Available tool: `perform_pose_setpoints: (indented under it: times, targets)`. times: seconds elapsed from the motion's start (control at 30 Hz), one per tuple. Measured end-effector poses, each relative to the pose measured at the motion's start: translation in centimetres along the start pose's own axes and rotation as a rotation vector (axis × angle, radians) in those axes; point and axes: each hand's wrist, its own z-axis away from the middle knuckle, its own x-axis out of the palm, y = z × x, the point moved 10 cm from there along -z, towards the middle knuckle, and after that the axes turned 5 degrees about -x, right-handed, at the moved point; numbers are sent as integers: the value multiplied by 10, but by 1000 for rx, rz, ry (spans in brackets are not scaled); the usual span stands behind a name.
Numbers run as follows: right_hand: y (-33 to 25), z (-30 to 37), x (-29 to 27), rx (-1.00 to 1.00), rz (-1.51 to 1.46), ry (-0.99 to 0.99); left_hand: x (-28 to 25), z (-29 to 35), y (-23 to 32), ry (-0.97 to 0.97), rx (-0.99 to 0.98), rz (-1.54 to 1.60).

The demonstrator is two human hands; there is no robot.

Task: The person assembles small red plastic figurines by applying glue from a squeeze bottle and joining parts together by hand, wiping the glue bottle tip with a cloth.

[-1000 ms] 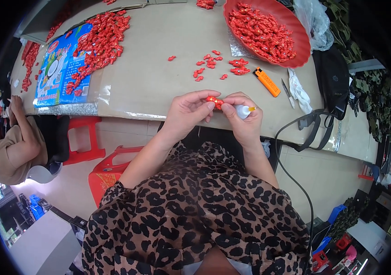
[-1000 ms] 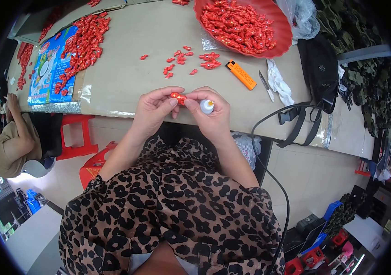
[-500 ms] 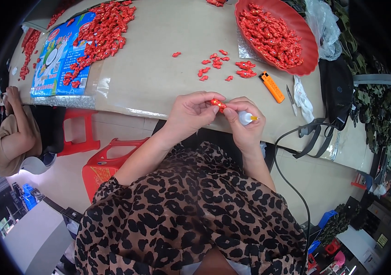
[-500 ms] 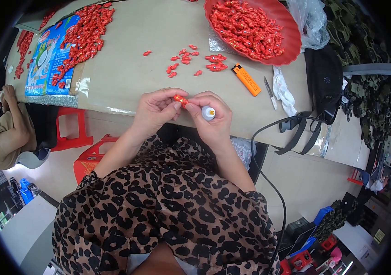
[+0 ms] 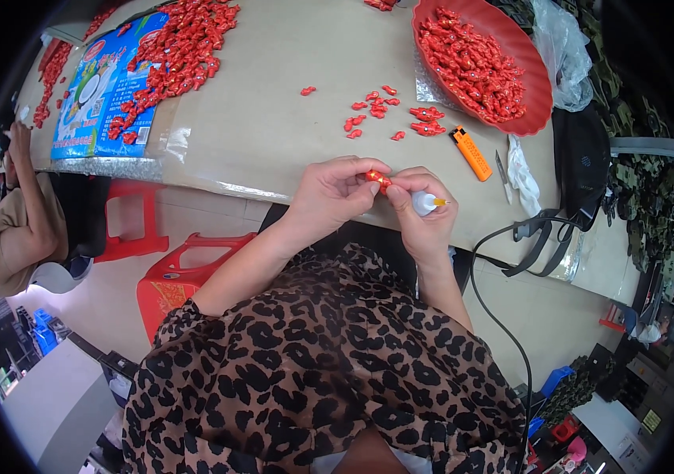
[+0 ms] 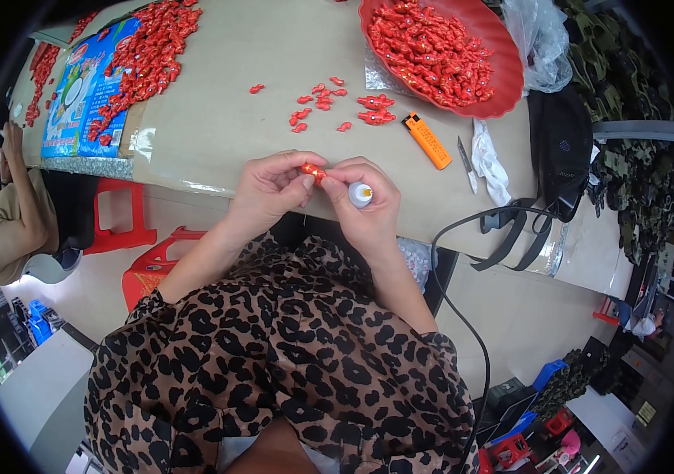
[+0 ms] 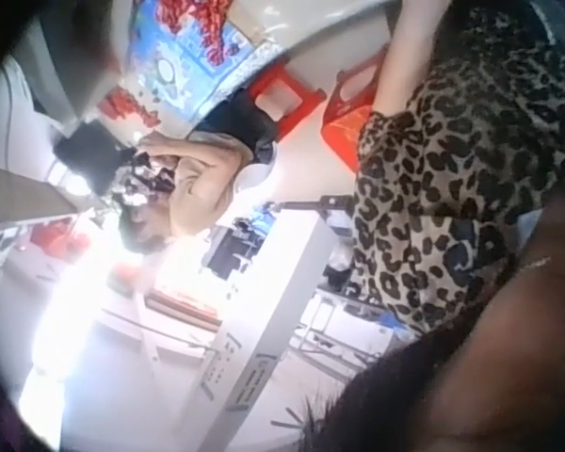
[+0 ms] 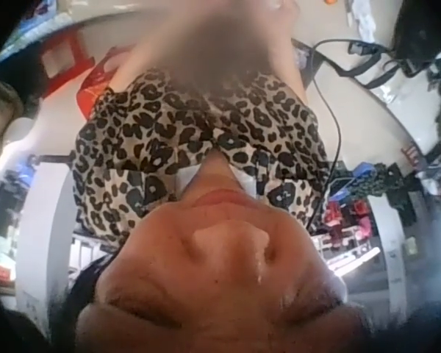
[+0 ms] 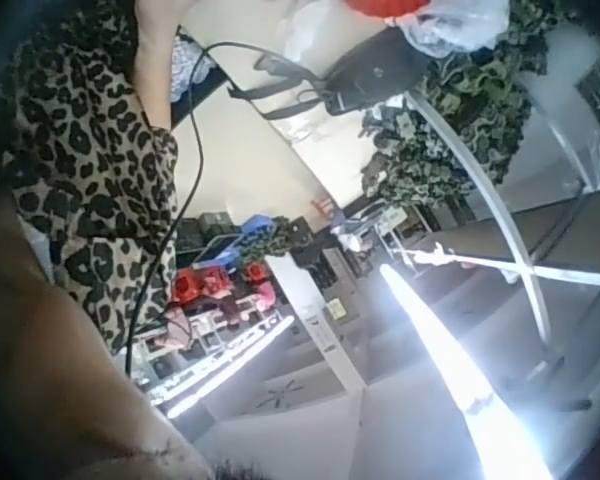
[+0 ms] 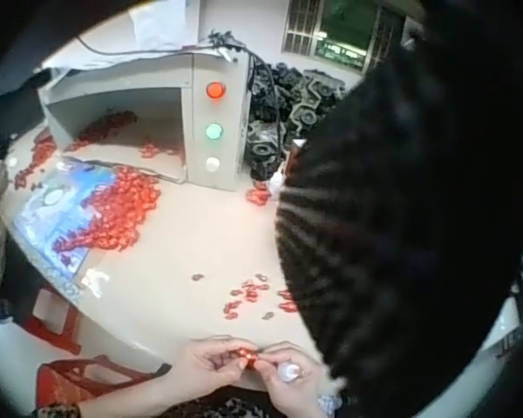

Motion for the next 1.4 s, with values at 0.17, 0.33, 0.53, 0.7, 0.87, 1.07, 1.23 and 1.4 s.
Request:
perform_pose_setpoints:
  times: [0.17, 0.33, 0.53, 0.7, 0.87, 1.07, 1.23, 1.4]
  targets:
    - [0, 2, -1, -1, 10, 8, 0, 2, -2, -29, -11, 50]
    - [-2, 2, -1, -20, 31, -2, -1, 2, -1, -18, -4, 10]
    - [-4, 2, 0, -26, 74, -14, -2, 2, 1, -18, 21, -5]
    - [-6, 1, 0, -25, 100, -16, -1, 1, 2, -21, 41, -2]
    - [-5, 0, 2, -19, 99, -20, -2, 1, 1, -20, 50, -7]
    - [-4, 1, 1, -10, 109, -24, -2, 0, -1, -25, 54, 0]
    - [-4, 1, 2, -15, 110, -27, -3, 1, -1, -13, 61, -14]
    - [3, 1, -3, 32, 24, 17, 1, -3, -2, -43, -6, 15]
